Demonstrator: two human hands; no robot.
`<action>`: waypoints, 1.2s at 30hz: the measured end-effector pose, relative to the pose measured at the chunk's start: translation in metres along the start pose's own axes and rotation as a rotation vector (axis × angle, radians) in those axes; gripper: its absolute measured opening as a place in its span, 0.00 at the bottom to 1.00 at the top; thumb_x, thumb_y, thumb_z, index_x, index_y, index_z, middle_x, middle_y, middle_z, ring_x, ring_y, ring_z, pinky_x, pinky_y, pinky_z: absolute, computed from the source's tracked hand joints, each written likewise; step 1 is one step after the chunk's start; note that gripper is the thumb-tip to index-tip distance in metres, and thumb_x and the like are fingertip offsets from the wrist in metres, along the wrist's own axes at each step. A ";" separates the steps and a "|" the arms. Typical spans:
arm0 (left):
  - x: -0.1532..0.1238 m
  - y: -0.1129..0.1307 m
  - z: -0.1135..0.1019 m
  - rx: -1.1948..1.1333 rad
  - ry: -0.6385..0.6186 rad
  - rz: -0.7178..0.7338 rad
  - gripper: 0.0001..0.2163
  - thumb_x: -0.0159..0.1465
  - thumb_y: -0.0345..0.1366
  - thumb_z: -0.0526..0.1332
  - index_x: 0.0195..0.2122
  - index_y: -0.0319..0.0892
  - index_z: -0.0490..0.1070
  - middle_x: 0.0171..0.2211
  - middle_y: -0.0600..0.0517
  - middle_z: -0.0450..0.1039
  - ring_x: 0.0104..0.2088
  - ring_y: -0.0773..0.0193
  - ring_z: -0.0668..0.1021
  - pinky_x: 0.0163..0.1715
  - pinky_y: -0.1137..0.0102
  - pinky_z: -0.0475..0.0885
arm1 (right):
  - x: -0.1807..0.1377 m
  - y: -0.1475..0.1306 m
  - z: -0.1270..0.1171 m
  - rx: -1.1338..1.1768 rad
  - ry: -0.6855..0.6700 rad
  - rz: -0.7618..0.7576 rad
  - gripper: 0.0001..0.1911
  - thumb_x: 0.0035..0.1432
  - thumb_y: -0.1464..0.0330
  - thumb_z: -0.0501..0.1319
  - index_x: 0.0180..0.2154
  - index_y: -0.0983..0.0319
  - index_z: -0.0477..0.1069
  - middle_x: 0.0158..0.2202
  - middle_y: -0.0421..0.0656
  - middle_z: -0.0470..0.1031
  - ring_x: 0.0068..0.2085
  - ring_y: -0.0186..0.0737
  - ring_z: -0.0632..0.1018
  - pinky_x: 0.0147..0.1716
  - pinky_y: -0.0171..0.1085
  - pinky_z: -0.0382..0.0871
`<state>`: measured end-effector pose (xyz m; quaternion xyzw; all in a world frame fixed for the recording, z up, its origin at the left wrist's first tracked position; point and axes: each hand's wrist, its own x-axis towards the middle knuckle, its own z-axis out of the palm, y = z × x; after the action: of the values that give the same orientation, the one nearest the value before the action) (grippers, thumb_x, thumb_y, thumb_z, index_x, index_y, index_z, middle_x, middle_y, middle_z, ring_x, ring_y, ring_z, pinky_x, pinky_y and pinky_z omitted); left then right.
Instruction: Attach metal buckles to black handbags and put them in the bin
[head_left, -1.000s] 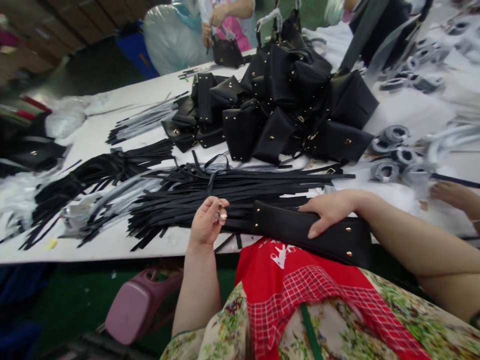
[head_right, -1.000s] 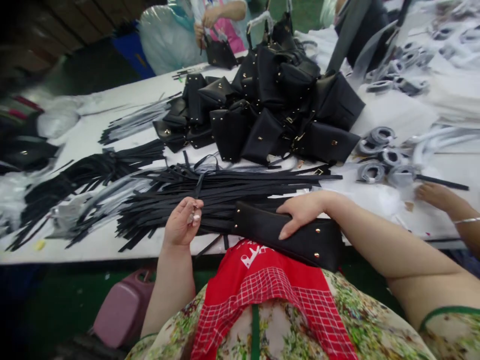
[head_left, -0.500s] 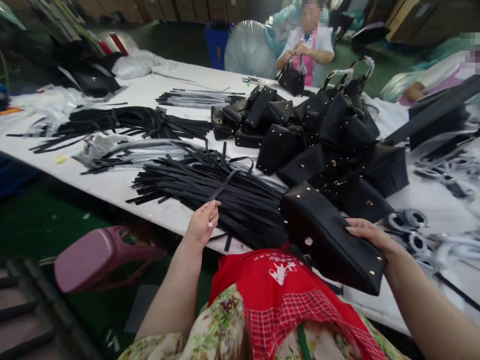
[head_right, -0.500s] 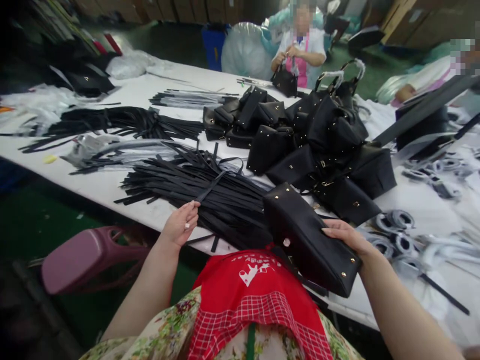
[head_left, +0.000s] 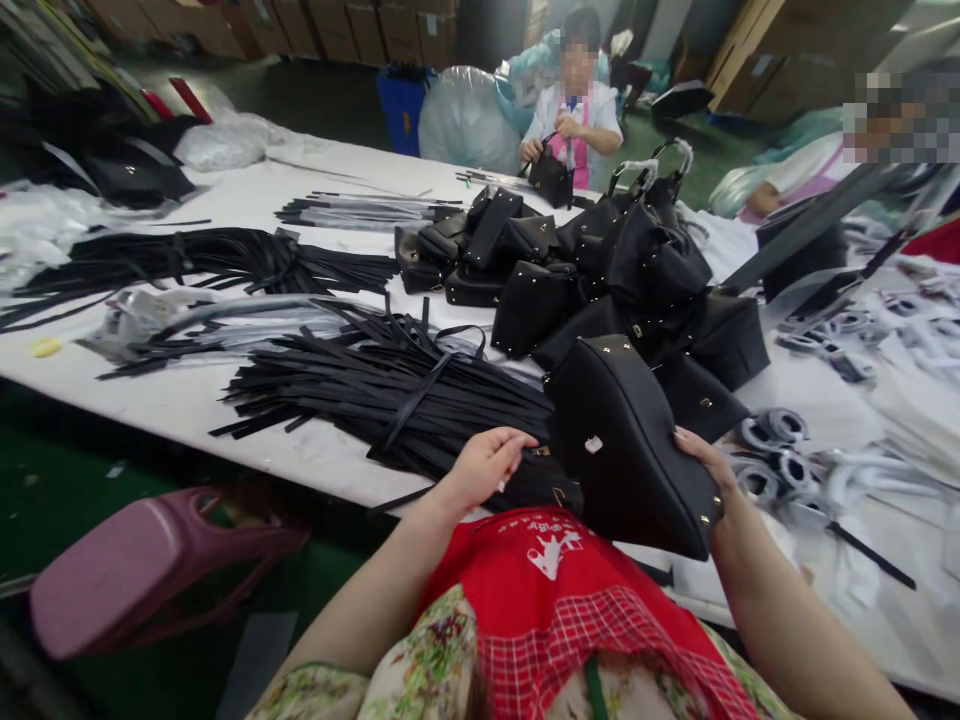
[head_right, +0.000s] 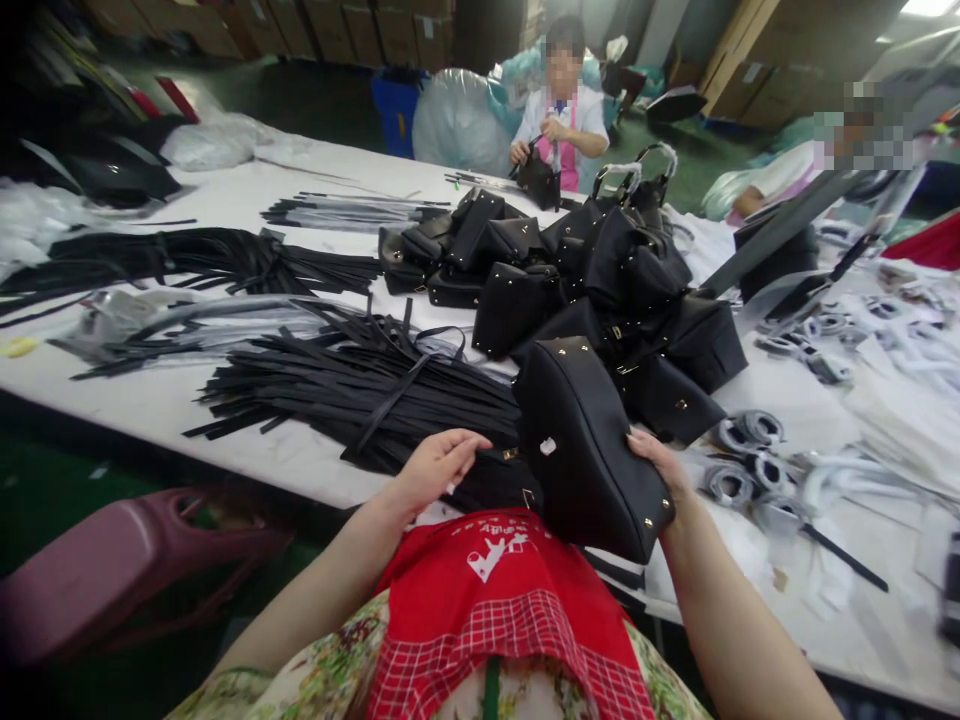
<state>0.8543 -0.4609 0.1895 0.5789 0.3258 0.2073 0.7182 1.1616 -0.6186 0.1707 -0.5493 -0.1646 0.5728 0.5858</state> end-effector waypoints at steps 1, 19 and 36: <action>0.001 0.002 0.010 0.096 -0.030 0.035 0.15 0.64 0.45 0.56 0.39 0.38 0.76 0.16 0.59 0.62 0.15 0.73 0.62 0.17 0.76 0.57 | -0.002 0.005 0.008 -0.002 -0.046 0.024 0.21 0.45 0.64 0.68 0.44 0.60 0.74 0.40 0.45 0.81 0.36 0.46 0.82 0.35 0.37 0.79; -0.014 -0.005 0.024 0.440 -0.202 0.109 0.09 0.62 0.38 0.61 0.28 0.39 0.75 0.28 0.50 0.77 0.28 0.65 0.75 0.31 0.72 0.67 | -0.012 0.038 0.038 0.059 -0.208 0.157 0.24 0.41 0.65 0.69 0.44 0.63 0.75 0.41 0.49 0.80 0.35 0.46 0.82 0.35 0.37 0.77; -0.016 -0.042 -0.039 -0.472 0.115 -0.176 0.20 0.53 0.42 0.71 0.22 0.40 0.57 0.20 0.58 0.66 0.18 0.76 0.68 0.13 0.82 0.57 | 0.016 0.120 -0.106 -0.448 0.276 0.204 0.23 0.49 0.54 0.64 0.45 0.60 0.75 0.37 0.45 0.79 0.38 0.43 0.78 0.35 0.37 0.73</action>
<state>0.8124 -0.4544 0.1481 0.3518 0.3578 0.2470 0.8289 1.1943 -0.6841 0.0280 -0.7515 -0.1493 0.4980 0.4060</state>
